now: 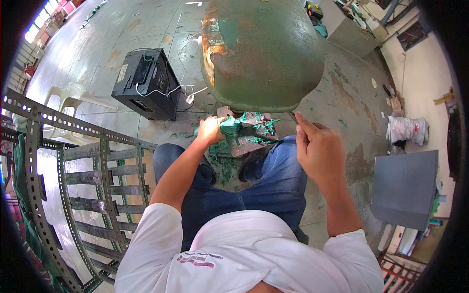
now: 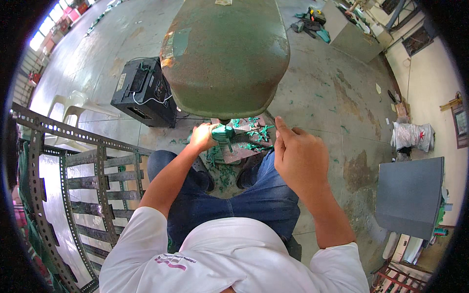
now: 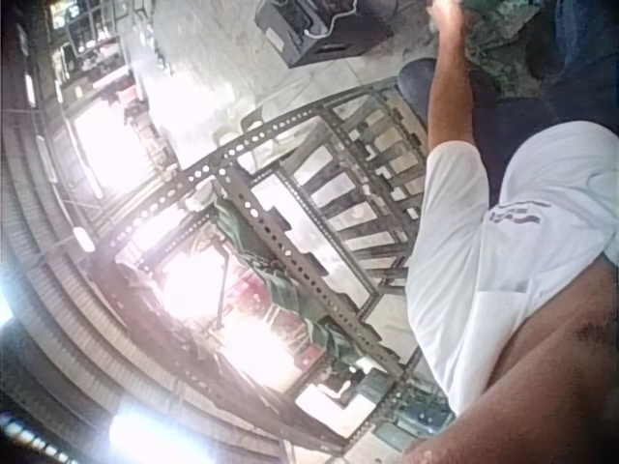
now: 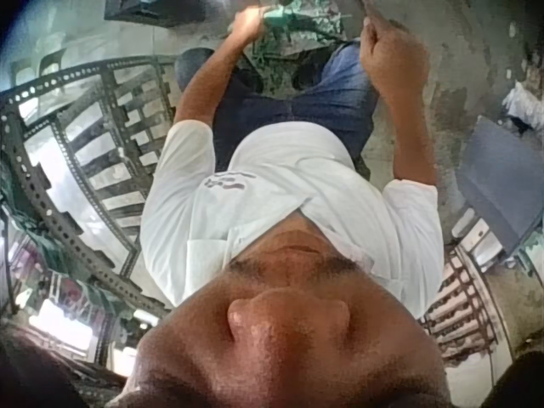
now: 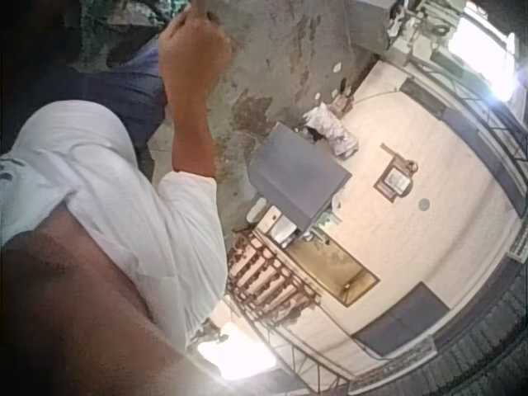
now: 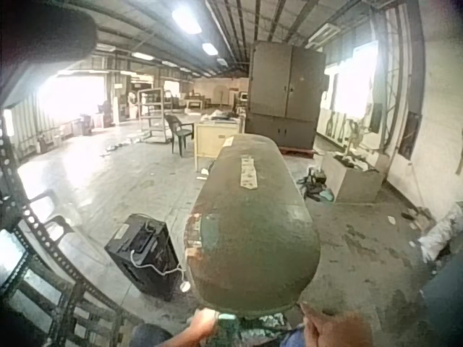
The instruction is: Drilling holes into green plastic shoe lasts using a drill press machine.
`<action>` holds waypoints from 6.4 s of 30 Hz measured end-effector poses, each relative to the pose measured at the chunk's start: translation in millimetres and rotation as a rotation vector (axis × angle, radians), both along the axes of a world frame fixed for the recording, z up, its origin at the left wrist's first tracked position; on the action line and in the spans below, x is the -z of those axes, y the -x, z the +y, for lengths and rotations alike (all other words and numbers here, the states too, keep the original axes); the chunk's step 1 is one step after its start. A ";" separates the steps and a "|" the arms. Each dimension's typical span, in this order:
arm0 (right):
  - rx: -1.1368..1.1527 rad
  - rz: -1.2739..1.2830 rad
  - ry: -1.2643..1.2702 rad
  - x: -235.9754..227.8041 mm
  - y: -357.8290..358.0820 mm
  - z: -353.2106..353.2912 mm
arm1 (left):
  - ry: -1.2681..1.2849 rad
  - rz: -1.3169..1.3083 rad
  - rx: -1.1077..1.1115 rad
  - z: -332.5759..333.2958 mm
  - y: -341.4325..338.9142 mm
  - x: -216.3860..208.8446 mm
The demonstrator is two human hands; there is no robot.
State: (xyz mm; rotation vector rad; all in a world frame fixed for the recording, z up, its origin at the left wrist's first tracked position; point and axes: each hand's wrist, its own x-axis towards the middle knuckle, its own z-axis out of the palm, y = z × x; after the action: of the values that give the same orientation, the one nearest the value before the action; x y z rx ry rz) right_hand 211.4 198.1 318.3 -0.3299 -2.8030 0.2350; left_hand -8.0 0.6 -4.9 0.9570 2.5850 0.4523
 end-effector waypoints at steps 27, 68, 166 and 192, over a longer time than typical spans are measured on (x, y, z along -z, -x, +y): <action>0.033 0.221 0.081 66.9 -17.3 -12.0 | 0.004 -0.014 0.032 -4.8 9.1 11.5; 0.448 0.365 2.260 286.4 92.2 49.6 | -0.029 0.015 0.030 -2.7 0.2 2.5; -0.096 -0.189 1.570 211.2 -35.4 -69.4 | -0.367 0.439 0.009 -63.8 -137.2 -158.7; -0.435 -0.313 1.175 260.5 6.9 -59.5 | -0.720 0.551 -0.443 -169.2 -152.5 -320.0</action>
State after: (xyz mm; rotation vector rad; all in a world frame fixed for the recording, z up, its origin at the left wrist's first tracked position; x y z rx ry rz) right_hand 204.5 138.7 57.7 0.0341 -2.6244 2.0658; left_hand 144.5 -168.6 315.2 0.7608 3.2107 1.4998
